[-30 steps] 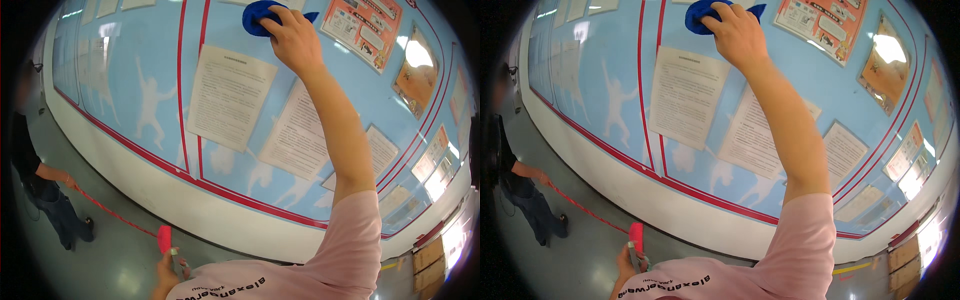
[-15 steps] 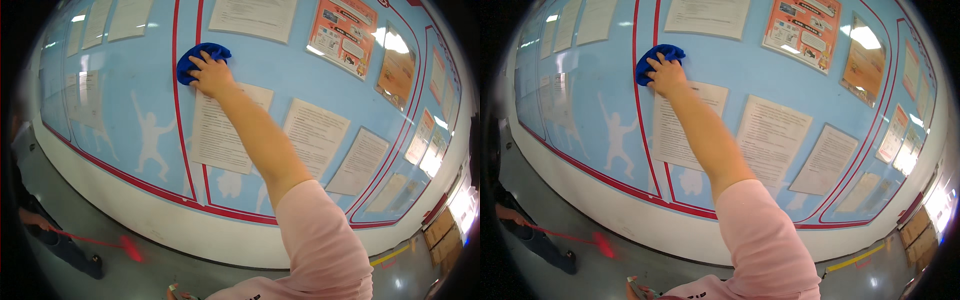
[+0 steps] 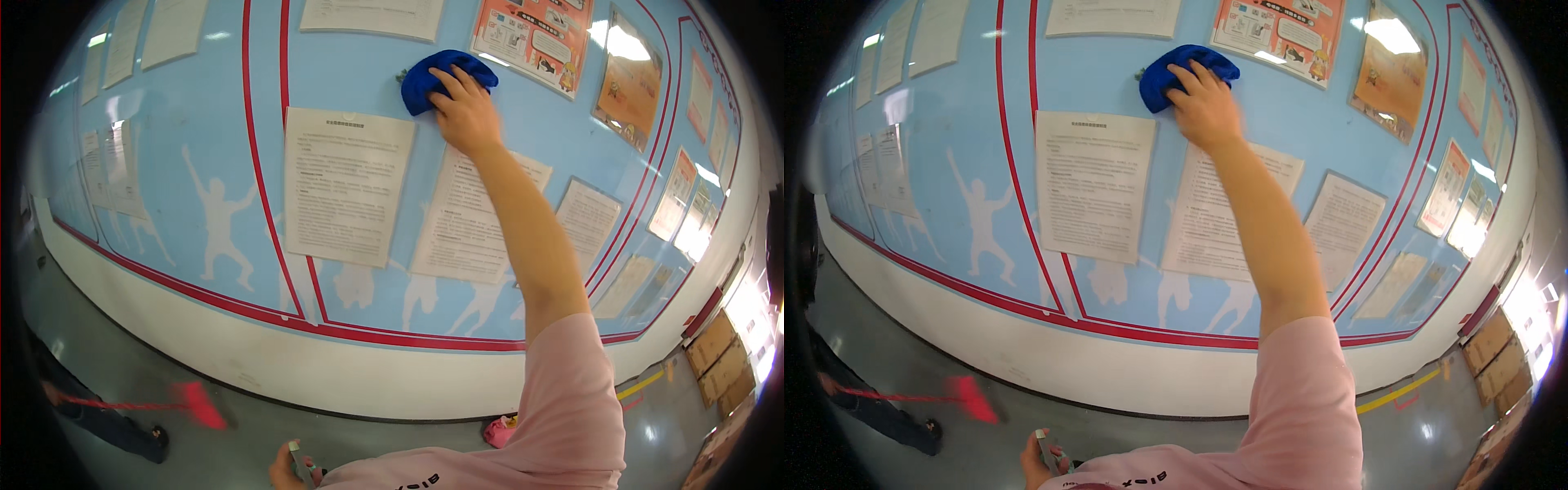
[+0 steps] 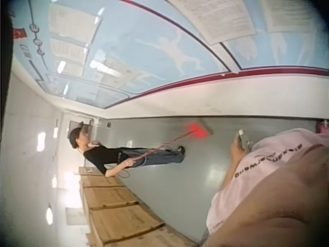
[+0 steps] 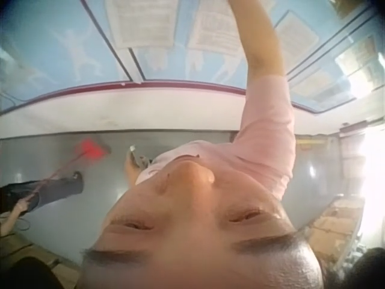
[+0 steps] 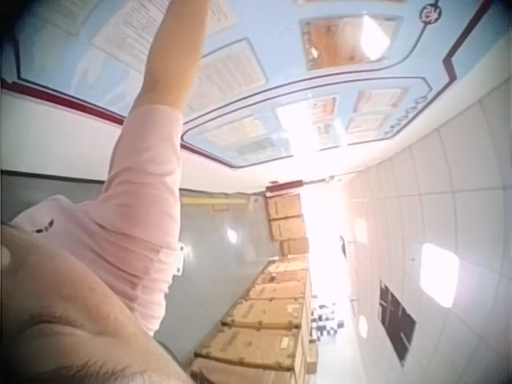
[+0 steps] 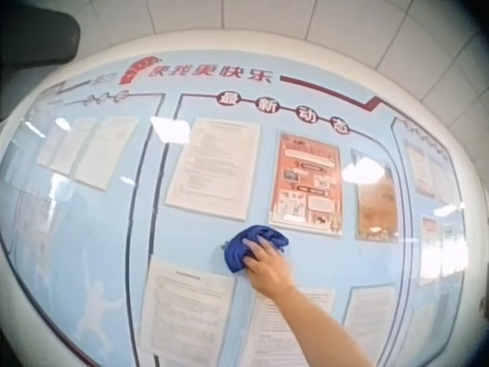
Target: Using a spray bottle and cloth to wipe down a wall with posters and documents.
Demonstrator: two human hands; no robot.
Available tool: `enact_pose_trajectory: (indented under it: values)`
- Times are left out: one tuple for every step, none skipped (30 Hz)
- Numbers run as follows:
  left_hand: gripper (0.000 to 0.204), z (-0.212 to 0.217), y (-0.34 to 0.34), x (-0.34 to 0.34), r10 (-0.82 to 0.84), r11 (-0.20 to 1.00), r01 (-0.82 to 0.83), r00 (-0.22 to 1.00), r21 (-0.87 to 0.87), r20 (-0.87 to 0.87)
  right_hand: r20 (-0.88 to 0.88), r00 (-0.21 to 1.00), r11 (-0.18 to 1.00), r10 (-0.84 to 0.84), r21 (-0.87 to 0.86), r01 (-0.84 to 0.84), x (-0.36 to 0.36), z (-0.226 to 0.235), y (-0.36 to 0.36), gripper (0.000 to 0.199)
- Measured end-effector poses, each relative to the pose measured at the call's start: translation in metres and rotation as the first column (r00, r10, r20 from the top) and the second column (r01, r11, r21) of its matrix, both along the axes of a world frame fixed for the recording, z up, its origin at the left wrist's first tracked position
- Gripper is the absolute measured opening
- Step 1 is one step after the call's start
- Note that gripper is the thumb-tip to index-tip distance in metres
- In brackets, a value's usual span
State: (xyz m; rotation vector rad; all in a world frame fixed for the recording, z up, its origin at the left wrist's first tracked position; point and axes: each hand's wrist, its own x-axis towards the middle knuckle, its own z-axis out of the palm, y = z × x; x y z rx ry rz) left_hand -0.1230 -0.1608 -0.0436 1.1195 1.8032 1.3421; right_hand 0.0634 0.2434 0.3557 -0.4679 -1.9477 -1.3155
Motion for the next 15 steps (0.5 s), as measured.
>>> enact_pose_trajectory:
  values:
    - [0.035, -0.008, 0.002, -0.006, -0.001, 1.000, 0.001, 1.000, -0.006, -0.004, -0.069, 0.995, 0.997, -0.065, 0.028, 0.067, -0.013, -0.010, -0.001, 0.022]
    - [0.050, -0.023, 0.005, -0.013, -0.026, 0.998, 0.025, 1.000, 0.061, 0.013, -0.139, 0.982, 0.989, -0.128, 0.051, 0.136, -0.022, -0.019, -0.002, 0.022]
    - [0.066, -0.035, 0.009, -0.015, -0.055, 0.990, 0.051, 0.998, 0.131, 0.032, -0.131, 0.991, 0.982, -0.028, 0.183, 0.052, -0.023, -0.026, 0.000, 0.016]
    - [0.066, -0.042, 0.009, -0.016, -0.058, 0.991, 0.054, 0.998, 0.121, 0.030, -0.133, 0.991, 0.983, -0.033, 0.173, 0.056, -0.026, -0.034, -0.003, 0.016]
    - [0.065, -0.047, 0.008, -0.017, -0.065, 0.996, 0.063, 0.998, 0.070, 0.021, -0.147, 0.980, 0.985, -0.137, 0.086, 0.151, -0.028, -0.042, -0.008, 0.012]
    - [0.065, -0.051, 0.009, -0.017, -0.069, 0.997, 0.069, 0.998, 0.026, 0.011, -0.152, 0.959, 0.970, -0.238, 0.006, 0.242, -0.029, -0.048, -0.011, 0.008]
    - [0.065, -0.054, 0.009, -0.017, -0.067, 0.997, 0.067, 0.998, 0.024, 0.013, -0.166, 0.971, 0.979, -0.175, 0.079, 0.190, -0.026, -0.057, -0.009, 0.004]
    - [0.065, -0.057, 0.008, -0.018, -0.070, 0.994, 0.069, 0.998, 0.084, 0.007, -0.164, 0.971, 0.979, -0.172, 0.077, 0.187, -0.025, -0.070, -0.008, 0.004]
    - [0.065, -0.058, 0.008, -0.018, -0.072, 0.987, 0.071, 0.997, 0.146, 0.002, -0.195, 0.956, 0.974, -0.220, 0.016, 0.228, -0.023, -0.083, -0.011, 0.006]
    - [0.065, -0.059, 0.008, -0.017, -0.069, 0.987, 0.067, 0.998, 0.147, 0.007, -0.223, 0.937, 0.963, -0.269, -0.045, 0.266, -0.021, -0.097, -0.013, 0.008]
    - [0.066, -0.058, 0.007, -0.017, -0.047, 0.987, 0.031, 0.994, 0.156, 0.099, -0.191, 0.931, 0.950, -0.313, -0.084, 0.302, -0.021, -0.112, -0.016, 0.009]
    - [0.066, -0.058, 0.006, -0.017, -0.026, 0.987, -0.005, 0.982, 0.163, 0.189, -0.158, 0.921, 0.933, -0.356, -0.121, 0.339, -0.022, -0.127, -0.020, 0.010]
    - [0.066, -0.063, 0.005, -0.019, -0.025, 0.987, -0.006, 0.981, 0.161, 0.190, -0.157, 0.922, 0.933, -0.355, -0.122, 0.339, -0.023, -0.141, -0.023, 0.010]
    - [0.066, -0.070, 0.005, -0.020, -0.035, 0.982, -0.001, 0.982, 0.187, 0.188, -0.134, 0.928, 0.929, -0.348, -0.179, 0.323, -0.025, -0.153, -0.026, 0.011]
    - [0.066, -0.074, 0.005, -0.020, -0.051, 0.977, 0.011, 0.982, 0.214, 0.184, -0.113, 0.931, 0.920, -0.346, -0.236, 0.313, -0.024, -0.165, -0.028, 0.011]
